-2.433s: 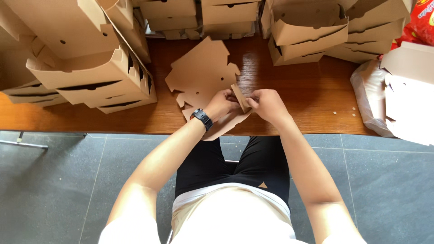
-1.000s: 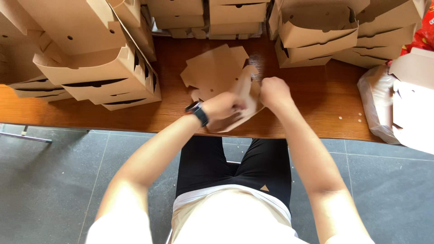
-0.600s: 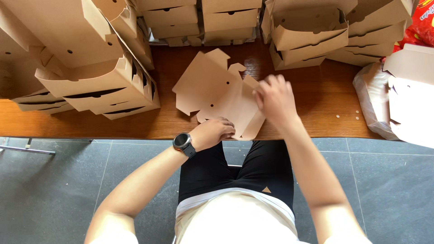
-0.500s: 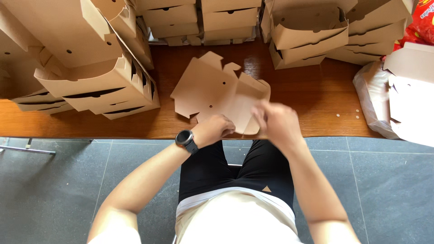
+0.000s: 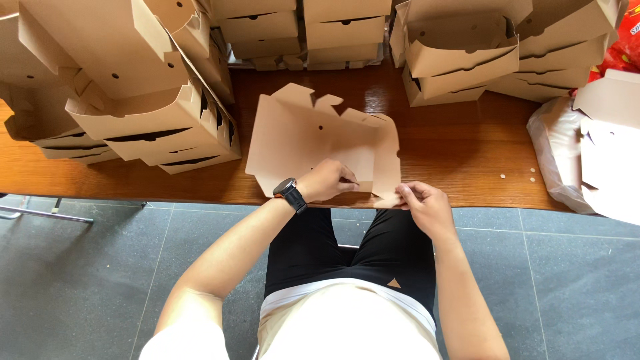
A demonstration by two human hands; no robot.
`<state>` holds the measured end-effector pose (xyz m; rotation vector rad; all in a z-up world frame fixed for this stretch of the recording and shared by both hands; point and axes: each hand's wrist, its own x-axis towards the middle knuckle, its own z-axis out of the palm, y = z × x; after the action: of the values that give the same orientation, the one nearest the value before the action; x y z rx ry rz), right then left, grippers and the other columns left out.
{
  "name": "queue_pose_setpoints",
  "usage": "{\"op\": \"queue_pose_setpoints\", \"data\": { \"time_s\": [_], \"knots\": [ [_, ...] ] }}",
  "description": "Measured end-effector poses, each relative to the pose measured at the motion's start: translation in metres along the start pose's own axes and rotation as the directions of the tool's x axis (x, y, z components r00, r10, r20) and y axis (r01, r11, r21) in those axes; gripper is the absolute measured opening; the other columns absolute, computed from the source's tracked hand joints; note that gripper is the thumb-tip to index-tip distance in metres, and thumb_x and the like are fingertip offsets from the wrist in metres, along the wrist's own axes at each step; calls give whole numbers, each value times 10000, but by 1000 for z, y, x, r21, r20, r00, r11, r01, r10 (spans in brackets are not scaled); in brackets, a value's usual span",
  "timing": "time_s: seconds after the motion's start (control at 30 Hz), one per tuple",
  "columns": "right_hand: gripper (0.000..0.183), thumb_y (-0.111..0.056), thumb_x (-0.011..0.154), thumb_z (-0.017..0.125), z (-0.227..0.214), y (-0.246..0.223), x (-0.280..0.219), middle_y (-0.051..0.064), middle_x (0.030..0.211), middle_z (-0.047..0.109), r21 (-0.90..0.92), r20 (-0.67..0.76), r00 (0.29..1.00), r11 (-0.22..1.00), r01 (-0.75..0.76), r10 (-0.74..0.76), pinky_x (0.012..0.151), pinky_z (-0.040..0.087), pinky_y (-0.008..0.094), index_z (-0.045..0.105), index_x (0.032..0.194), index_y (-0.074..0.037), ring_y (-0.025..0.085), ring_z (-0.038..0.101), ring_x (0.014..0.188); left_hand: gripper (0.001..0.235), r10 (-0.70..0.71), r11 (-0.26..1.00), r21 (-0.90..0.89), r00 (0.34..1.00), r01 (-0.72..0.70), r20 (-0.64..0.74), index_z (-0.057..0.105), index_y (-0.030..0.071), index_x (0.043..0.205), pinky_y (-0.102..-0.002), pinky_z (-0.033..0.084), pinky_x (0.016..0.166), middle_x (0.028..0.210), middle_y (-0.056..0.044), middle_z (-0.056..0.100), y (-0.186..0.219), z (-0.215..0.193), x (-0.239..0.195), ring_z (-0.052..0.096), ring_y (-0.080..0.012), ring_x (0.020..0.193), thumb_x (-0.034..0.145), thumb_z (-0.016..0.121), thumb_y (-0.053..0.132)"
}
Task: The person assembles flat-packed cardboard boxes by folding and interlocking the flaps. They repeatedly pick up a flat box, fold the sides, and secure the tabs to form a finished box, then place it on a growing stack.
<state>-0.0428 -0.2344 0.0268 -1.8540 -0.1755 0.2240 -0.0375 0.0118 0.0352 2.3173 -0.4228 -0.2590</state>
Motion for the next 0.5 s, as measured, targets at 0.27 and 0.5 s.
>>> {"op": "queue_pose_setpoints", "data": {
  "time_s": [0.27, 0.5],
  "knots": [
    [127, -80, 855, 589, 7, -29, -9, 149, 774, 707, 90, 163, 985, 993, -76, 61, 595, 554, 260, 696, 890, -20, 175, 671, 683, 180, -94, 995, 8, 995, 95, -35, 712, 150, 894, -392, 518, 782, 874, -59, 703, -11, 8, 9, 643, -289, 906, 768, 639, 256],
    [331, 1, 873, 510, 8, -3, 16, 209, 758, 636, 229, 31, 999, 973, 30, -38, 452, 563, 256, 413, 1188, 28, 201, 630, 552, 200, -195, 970, 135, 977, 205, -82, 711, 178, 866, -392, 525, 753, 834, -54, 698, -22, 20, 32, 646, -287, 892, 755, 604, 304]
  ]
}}
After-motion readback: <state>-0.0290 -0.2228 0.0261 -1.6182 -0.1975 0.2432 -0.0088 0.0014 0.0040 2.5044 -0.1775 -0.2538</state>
